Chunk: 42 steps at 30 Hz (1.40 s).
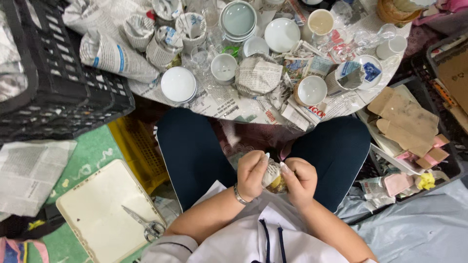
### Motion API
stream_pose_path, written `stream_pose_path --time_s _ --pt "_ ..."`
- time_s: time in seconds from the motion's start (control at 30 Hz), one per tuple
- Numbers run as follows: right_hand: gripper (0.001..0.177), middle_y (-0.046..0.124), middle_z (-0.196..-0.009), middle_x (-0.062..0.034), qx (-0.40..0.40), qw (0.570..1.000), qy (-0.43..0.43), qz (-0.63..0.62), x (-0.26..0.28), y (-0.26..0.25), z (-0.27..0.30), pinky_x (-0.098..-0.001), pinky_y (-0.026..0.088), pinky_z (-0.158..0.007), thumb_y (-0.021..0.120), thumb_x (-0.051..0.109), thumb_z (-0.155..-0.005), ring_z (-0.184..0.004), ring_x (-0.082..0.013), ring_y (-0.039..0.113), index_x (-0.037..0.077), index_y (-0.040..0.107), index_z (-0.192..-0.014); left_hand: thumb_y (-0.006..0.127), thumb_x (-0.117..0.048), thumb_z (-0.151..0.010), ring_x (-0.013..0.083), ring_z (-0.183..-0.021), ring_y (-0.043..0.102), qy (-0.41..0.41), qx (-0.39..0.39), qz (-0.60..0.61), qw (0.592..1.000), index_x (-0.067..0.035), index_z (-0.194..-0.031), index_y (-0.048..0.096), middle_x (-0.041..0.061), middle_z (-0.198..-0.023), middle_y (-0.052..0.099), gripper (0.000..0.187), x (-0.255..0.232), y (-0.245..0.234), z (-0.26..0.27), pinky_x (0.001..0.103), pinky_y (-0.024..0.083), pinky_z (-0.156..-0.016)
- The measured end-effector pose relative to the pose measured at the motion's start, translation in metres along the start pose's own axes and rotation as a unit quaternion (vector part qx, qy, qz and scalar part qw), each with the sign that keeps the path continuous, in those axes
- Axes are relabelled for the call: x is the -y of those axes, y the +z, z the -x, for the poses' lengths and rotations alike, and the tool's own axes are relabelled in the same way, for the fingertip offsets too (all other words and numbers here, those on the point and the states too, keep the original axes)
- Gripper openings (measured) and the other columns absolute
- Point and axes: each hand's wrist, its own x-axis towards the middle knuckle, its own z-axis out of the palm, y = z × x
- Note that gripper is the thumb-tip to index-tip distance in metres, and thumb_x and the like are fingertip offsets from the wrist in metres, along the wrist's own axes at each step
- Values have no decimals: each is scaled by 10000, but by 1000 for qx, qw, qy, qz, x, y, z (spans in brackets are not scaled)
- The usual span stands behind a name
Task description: The person wraps small ceramic items, including cups and bowls, with newspaper. They fold the paper around each item and place the wrapped pieces on a nearby table.
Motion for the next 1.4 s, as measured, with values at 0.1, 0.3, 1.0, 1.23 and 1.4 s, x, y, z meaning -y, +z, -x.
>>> stream_pose_path --time_s 0.1,0.3,1.0,1.23,1.4 --pt "273 531 -659 -74 13 1000 5 1 -1 12 -2 -337 357 -564 623 66 -921 -591 -184 466 21 495 -684 537 -140 -1009 230 -600 450 3 -25 -15 1000 6 -738 465 97 -669 421 316 7 -11 4 378 332 -593" --pt "306 492 -649 -98 100 994 5 53 0 45 -23 -357 365 -555 646 106 -927 -574 -222 464 7 495 -680 519 -146 -1023 152 -655 456 -42 -32 21 998 19 -790 504 53 -726 472 286 29 -55 11 333 356 -609" --pt "353 467 -634 -92 40 978 -54 198 39 52 -168 -379 336 -581 550 81 -1053 -558 -234 447 -15 522 -715 573 -149 -1056 221 -622 541 50 -42 93 993 51 -855 575 92 -698 572 284 27 -70 -140 292 420 -642" --pt "256 664 -986 -178 372 905 -101 177 49 103 -247 -419 489 -795 679 137 -881 -914 -348 635 -26 631 -1072 539 -200 -1101 260 -860 675 185 -142 47 971 74 -1030 621 159 -976 687 294 77 -138 -172 351 562 -806" --pt "305 729 -997 -122 484 861 8 155 65 130 -310 -412 540 -808 742 197 -848 -938 -305 713 44 688 -1106 446 -348 -1176 252 -926 577 38 -92 280 955 -37 -1004 559 175 -1022 621 373 81 -164 -180 379 485 -898"
